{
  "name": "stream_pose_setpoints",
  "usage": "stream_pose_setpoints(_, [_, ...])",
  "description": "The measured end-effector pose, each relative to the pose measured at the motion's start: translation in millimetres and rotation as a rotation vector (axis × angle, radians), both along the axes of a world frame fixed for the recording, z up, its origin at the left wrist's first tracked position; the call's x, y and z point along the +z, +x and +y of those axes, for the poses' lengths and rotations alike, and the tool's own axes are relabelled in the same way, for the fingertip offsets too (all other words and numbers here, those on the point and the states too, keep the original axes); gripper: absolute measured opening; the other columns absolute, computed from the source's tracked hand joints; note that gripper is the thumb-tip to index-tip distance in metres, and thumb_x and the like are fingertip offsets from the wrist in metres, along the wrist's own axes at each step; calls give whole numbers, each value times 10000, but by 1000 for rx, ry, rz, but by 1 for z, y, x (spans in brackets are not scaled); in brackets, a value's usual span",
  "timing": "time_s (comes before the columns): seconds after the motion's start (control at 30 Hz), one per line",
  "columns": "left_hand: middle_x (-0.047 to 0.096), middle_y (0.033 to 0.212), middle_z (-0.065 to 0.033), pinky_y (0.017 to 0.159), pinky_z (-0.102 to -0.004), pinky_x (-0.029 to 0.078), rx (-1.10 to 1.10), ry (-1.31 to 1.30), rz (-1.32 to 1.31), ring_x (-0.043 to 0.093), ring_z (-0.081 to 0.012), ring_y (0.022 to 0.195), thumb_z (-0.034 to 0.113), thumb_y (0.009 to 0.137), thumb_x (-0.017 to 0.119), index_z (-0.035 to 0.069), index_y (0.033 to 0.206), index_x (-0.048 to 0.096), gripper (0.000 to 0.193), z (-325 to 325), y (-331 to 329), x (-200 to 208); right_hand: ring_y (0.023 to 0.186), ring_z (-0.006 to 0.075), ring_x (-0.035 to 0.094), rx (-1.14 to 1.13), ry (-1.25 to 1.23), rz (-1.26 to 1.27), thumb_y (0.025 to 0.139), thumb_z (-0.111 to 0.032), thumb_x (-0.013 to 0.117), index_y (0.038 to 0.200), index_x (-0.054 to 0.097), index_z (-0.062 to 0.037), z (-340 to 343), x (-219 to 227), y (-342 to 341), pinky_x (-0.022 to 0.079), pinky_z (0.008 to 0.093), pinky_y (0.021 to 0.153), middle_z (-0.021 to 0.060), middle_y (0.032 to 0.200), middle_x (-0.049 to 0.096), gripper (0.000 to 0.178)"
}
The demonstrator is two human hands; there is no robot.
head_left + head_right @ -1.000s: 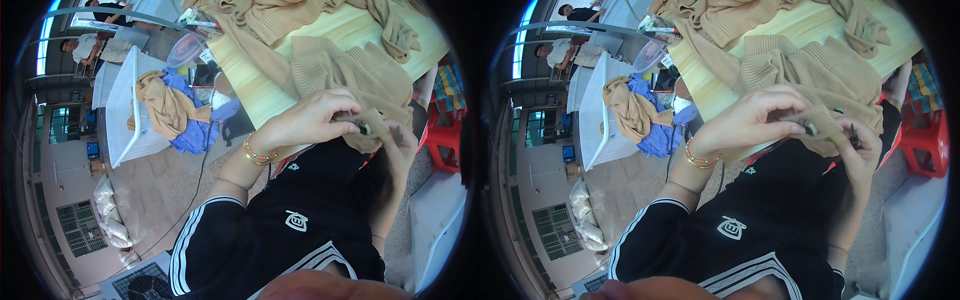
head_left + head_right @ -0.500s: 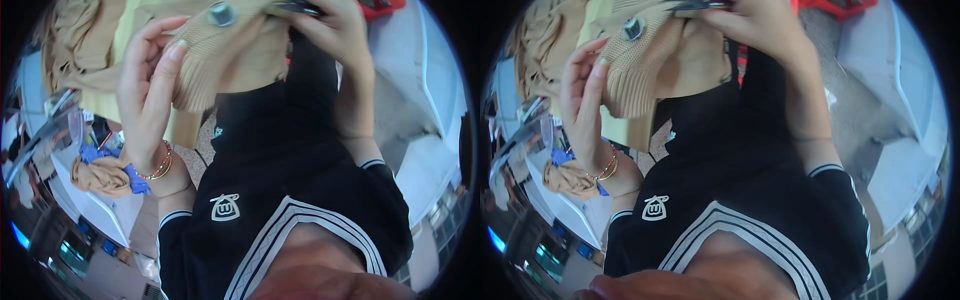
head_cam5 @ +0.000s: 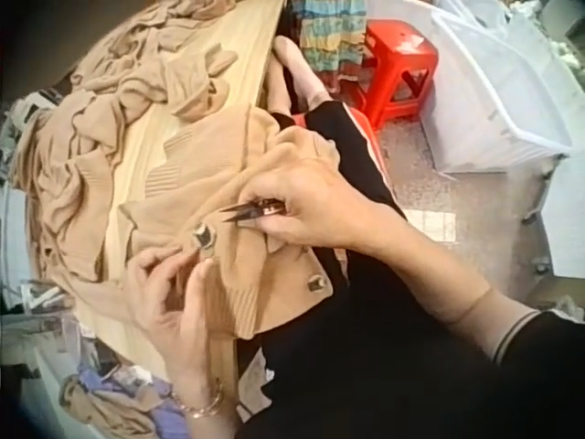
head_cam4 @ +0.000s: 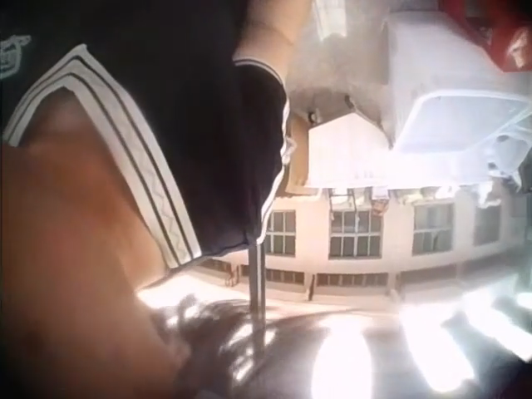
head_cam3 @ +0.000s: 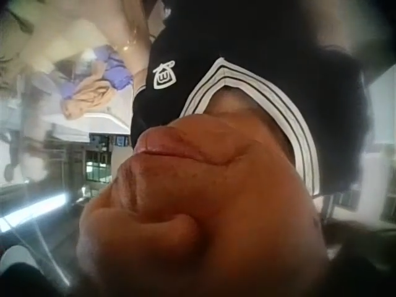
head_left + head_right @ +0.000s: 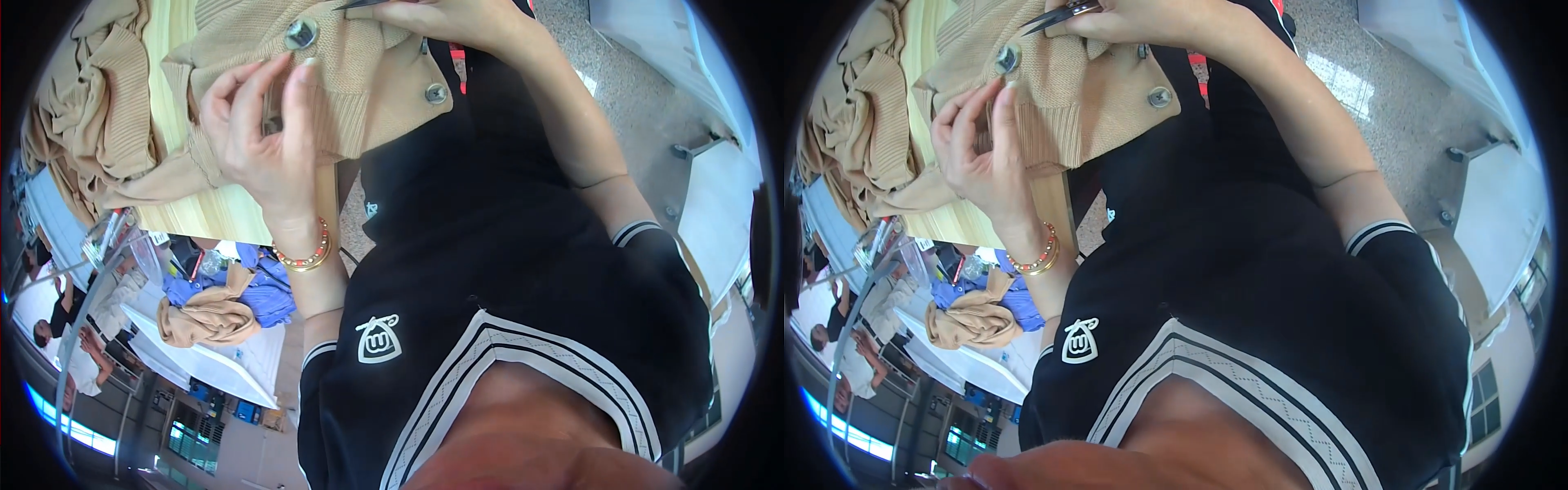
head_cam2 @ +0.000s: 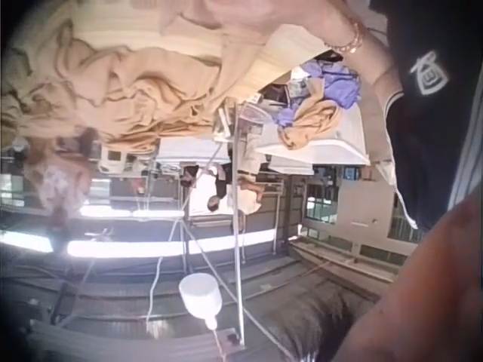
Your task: Trimming loose threads and cleaning a tan cardigan using small thread snips.
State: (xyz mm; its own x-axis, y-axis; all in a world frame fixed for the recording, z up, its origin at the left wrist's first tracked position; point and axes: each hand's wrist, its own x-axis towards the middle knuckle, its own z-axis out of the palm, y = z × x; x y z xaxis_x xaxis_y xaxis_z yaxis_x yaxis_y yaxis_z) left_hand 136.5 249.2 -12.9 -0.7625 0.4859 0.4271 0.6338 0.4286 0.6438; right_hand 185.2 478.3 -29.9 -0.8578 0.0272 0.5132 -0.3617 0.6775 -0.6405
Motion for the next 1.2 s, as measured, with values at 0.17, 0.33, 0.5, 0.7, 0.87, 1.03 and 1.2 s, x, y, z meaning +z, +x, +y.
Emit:
stream_pose_setpoints(0.17, [598,979,-67,836,-341,438,48,-156,134,566,-215,913,212,707,861,73,933,751,287,7,-2,-9,733,282,614,-1,-100,-201,765,-134,729,859,700,-10,-4,18,3,474,365,683,123,739,632,158])
stream_pose_setpoints(0.33, [600,969,-65,833,-342,435,95,-86,139,561,-218,902,196,738,837,76,920,754,234,11,-4,-19,688,267,602,41,-105,-128,768,-148,734,854,702,-13,-4,5,2,456,364,642,110,686,613,163])
stream_pose_setpoints(0.5, [627,987,-85,809,-331,460,57,-37,207,589,-228,917,102,819,758,47,891,717,100,12,-3,-13,651,266,594,7,-8,-91,774,-155,730,839,700,-9,-6,15,4,449,367,623,111,662,603,162])
stream_pose_setpoints(0.7, [656,1078,-141,790,-319,517,-77,230,-77,630,-240,972,46,906,657,-11,926,632,65,14,-6,-10,652,270,615,52,-163,-64,775,-155,728,836,695,-1,-6,9,1,466,362,611,125,682,627,169])
stream_pose_setpoints(0.87, [645,1097,-146,795,-321,520,-17,99,4,630,-233,975,78,885,698,11,950,663,100,8,-4,-10,658,264,628,44,-143,-69,780,-143,718,838,693,4,-5,9,4,480,353,618,131,699,642,161])
stream_pose_setpoints(1.03, [616,1159,-152,820,-324,520,25,-86,260,626,-249,997,116,752,834,15,966,690,277,13,1,-15,655,266,629,48,-165,-72,783,-138,710,847,693,5,-6,8,4,483,354,619,134,696,643,158])
stream_pose_setpoints(1.2, [613,1167,-145,830,-316,524,68,7,129,624,-230,1003,84,762,819,-7,974,693,263,23,3,-14,641,263,623,46,-197,-85,787,-131,695,850,694,0,-7,5,6,478,357,612,135,683,639,146])
